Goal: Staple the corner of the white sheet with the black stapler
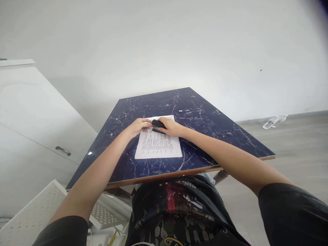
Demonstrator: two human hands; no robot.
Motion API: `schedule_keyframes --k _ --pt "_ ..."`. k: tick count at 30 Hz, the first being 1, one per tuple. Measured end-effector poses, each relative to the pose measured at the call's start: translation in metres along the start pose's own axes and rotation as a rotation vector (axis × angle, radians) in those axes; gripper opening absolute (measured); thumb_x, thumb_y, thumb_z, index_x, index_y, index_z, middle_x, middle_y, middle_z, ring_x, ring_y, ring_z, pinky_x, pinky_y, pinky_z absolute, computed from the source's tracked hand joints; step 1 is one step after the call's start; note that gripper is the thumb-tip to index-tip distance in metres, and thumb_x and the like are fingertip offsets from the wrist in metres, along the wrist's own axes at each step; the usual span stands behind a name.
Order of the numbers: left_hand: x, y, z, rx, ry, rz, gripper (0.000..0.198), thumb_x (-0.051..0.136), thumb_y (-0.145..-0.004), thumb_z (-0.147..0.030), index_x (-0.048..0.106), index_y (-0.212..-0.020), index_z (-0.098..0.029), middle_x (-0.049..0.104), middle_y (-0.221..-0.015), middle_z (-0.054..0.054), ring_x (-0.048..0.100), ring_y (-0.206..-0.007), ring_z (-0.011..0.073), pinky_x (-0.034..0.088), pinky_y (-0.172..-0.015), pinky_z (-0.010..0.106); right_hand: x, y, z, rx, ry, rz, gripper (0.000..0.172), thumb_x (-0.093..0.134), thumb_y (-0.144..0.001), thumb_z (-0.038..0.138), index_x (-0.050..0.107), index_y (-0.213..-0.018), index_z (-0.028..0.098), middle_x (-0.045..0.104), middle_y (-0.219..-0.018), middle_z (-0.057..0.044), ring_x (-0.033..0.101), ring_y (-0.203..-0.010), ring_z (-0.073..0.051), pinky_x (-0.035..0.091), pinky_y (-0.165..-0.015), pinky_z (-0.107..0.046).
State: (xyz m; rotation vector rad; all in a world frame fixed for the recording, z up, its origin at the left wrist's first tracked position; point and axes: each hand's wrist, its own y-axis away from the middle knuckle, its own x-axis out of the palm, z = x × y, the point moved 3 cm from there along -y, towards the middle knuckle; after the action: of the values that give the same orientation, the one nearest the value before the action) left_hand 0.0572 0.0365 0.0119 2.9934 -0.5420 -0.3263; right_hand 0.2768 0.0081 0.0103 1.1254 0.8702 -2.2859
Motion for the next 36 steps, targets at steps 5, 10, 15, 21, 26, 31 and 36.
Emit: schedule_keyframes --k 5,10,15,21,26,31,36 --pt "0.000 0.000 0.003 -0.016 0.070 0.078 0.033 0.089 -0.068 -0.026 0.081 -0.098 -0.016 0.076 -0.091 0.011 0.063 -0.073 0.0155 0.043 -0.064 0.031 0.002 0.000 0.000 -0.004 0.011 0.002 0.024 0.058 -0.100 0.031 0.057 -0.120 0.017 0.069 -0.121 -0.017 0.064 -0.100 -0.027 0.049 -0.087 -0.039" --pt "0.000 -0.001 -0.001 -0.001 -0.072 -0.005 0.024 0.083 -0.075 -0.034 0.078 -0.092 -0.017 0.077 -0.090 0.012 0.064 -0.072 0.0182 0.047 -0.066 0.034 -0.005 0.003 0.004 0.032 0.047 0.001 0.030 0.067 -0.094 0.033 0.060 -0.119 0.019 0.073 -0.116 -0.014 0.066 -0.094 -0.026 0.049 -0.077 -0.037" --pt "-0.020 -0.001 0.001 0.128 -0.712 -0.477 0.012 0.073 -0.086 -0.032 0.073 -0.090 -0.020 0.079 -0.095 0.011 0.072 -0.093 0.0280 0.053 -0.089 0.041 -0.022 0.006 -0.002 0.156 0.046 -0.031 0.026 0.072 -0.089 0.028 0.067 -0.113 0.020 0.076 -0.102 -0.011 0.068 -0.083 -0.024 0.048 -0.067 -0.035" --pt "-0.039 -0.008 0.021 0.046 -1.068 -0.503 0.030 0.071 -0.090 -0.046 0.071 -0.100 -0.018 0.071 -0.109 0.018 0.067 -0.109 0.0342 0.052 -0.098 0.044 -0.046 0.009 -0.027 0.230 0.037 -0.156 0.036 0.072 -0.086 0.023 0.069 -0.121 0.016 0.077 -0.108 -0.014 0.071 -0.093 -0.029 0.053 -0.075 -0.040" --pt "-0.028 -0.015 0.022 0.182 -0.900 -0.419 0.018 0.075 -0.084 -0.033 0.061 -0.080 -0.023 0.070 -0.092 0.010 0.066 -0.092 0.0289 0.050 -0.089 0.040 -0.039 0.009 -0.027 0.122 -0.026 -0.104 0.036 0.075 -0.088 0.032 0.072 -0.122 0.020 0.078 -0.114 -0.012 0.072 -0.100 -0.028 0.056 -0.086 -0.043" --pt "-0.023 -0.015 0.020 0.233 -0.659 -0.471 0.018 0.070 -0.083 -0.024 0.052 -0.085 -0.024 0.066 -0.081 0.001 0.061 -0.078 0.0223 0.045 -0.079 0.033 -0.026 0.007 -0.002 -0.009 -0.056 -0.014 0.039 0.074 -0.091 0.041 0.072 -0.125 0.023 0.078 -0.117 -0.009 0.073 -0.101 -0.027 0.055 -0.091 -0.042" --pt "-0.024 -0.011 0.020 0.219 -0.594 -0.525 0.023 0.068 -0.084 -0.020 0.047 -0.089 -0.025 0.063 -0.074 -0.002 0.060 -0.072 0.0212 0.042 -0.077 0.032 -0.034 0.008 -0.001 -0.011 -0.044 0.042 0.047 0.072 -0.092 0.041 0.070 -0.136 0.023 0.078 -0.119 -0.011 0.073 -0.098 -0.027 0.056 -0.088 -0.043"
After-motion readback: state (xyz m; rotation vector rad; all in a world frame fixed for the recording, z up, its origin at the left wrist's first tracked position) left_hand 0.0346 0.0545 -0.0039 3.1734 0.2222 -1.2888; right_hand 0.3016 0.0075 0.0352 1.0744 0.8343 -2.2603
